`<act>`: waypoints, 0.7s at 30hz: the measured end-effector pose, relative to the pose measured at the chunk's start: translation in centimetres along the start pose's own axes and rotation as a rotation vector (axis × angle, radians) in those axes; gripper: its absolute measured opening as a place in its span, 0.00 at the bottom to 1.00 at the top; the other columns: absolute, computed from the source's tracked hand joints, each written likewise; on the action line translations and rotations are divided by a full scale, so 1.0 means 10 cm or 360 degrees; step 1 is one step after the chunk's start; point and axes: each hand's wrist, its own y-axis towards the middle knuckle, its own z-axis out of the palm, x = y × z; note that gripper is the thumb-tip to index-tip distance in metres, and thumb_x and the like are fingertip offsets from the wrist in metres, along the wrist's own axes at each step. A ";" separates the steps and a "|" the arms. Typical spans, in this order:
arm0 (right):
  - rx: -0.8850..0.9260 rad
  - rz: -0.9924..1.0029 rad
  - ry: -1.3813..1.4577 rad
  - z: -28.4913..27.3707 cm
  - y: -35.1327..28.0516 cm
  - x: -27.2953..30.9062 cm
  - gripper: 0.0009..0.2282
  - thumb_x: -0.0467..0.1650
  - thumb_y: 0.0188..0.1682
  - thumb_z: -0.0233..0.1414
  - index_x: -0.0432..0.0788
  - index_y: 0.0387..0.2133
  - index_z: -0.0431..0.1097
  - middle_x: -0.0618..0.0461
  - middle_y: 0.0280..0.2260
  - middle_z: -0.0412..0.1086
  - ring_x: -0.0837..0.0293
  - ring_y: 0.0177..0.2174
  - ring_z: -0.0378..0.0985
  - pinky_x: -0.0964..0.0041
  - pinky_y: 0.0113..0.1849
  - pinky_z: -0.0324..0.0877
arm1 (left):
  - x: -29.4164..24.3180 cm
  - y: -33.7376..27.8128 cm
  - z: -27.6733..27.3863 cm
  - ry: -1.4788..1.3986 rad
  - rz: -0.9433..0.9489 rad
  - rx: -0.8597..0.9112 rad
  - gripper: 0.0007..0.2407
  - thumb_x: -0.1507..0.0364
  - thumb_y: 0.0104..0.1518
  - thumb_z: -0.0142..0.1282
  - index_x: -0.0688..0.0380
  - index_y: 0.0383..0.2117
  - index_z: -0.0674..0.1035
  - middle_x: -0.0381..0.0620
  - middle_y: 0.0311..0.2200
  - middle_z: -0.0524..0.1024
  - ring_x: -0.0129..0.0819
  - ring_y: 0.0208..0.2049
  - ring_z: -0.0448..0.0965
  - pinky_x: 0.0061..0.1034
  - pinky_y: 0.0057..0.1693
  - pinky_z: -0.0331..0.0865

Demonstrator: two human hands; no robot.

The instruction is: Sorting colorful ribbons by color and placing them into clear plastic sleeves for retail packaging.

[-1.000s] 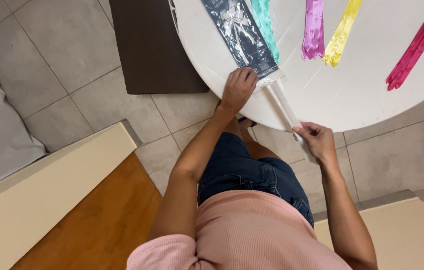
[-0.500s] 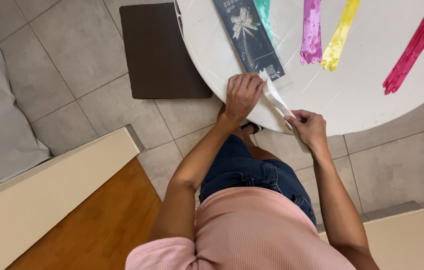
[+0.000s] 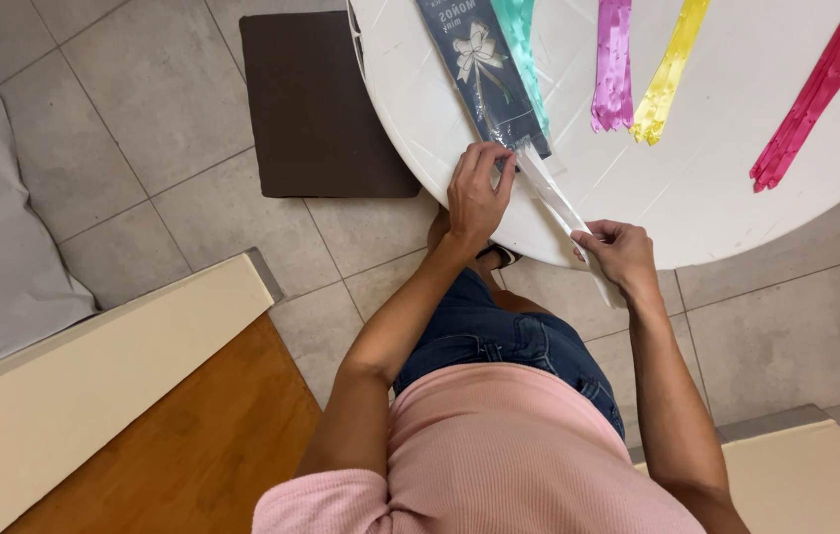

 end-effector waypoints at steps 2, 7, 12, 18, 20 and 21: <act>-0.0004 0.0007 0.0059 -0.04 -0.06 0.10 0.12 0.34 0.46 0.64 0.42 0.40 0.80 0.47 0.29 0.79 0.56 0.29 0.82 0.65 0.36 0.74 | 0.01 0.00 0.02 -0.0018 -0.0004 0.0017 0.02 0.70 0.62 0.58 0.48 0.36 0.77 0.36 0.36 0.73 0.36 0.37 0.82 0.30 0.47 0.74; 0.0034 0.0004 0.0111 -0.04 -0.10 0.19 0.11 0.31 0.47 0.63 0.37 0.41 0.79 0.46 0.27 0.79 0.58 0.26 0.82 0.67 0.34 0.75 | 0.04 -0.02 0.06 -0.0024 -0.0058 0.0025 0.02 0.70 0.62 0.57 0.48 0.35 0.76 0.35 0.36 0.73 0.34 0.38 0.82 0.28 0.47 0.75; 0.0043 0.0018 0.0017 -0.07 -0.06 0.13 0.11 0.31 0.46 0.63 0.39 0.40 0.79 0.48 0.26 0.79 0.57 0.27 0.83 0.66 0.36 0.74 | 0.09 -0.01 0.07 -0.0086 -0.0201 -0.0011 0.02 0.67 0.62 0.57 0.46 0.34 0.77 0.32 0.36 0.73 0.31 0.37 0.82 0.24 0.46 0.77; -0.0029 -0.0048 -0.0016 -0.04 -0.14 0.38 0.10 0.33 0.47 0.64 0.43 0.40 0.80 0.49 0.26 0.79 0.57 0.28 0.83 0.66 0.36 0.74 | -0.07 -0.03 0.01 -0.0078 -0.0075 -0.0015 0.03 0.71 0.60 0.60 0.52 0.33 0.77 0.43 0.51 0.70 0.47 0.51 0.78 0.39 0.56 0.72; -0.0078 -0.0107 -0.0065 0.01 -0.15 0.54 0.09 0.33 0.48 0.63 0.45 0.40 0.80 0.50 0.25 0.78 0.56 0.28 0.83 0.65 0.36 0.74 | -0.28 -0.08 -0.02 -0.0203 -0.0184 -0.0034 0.03 0.71 0.62 0.58 0.54 0.35 0.76 0.49 0.60 0.64 0.53 0.56 0.72 0.42 0.58 0.70; -0.0123 -0.0166 -0.0115 0.03 -0.15 0.62 0.09 0.33 0.48 0.62 0.46 0.40 0.80 0.51 0.24 0.78 0.55 0.28 0.83 0.63 0.37 0.74 | -0.38 -0.11 -0.04 -0.0328 -0.0296 -0.0053 0.03 0.71 0.65 0.55 0.55 0.36 0.75 0.54 0.68 0.57 0.60 0.62 0.67 0.45 0.60 0.69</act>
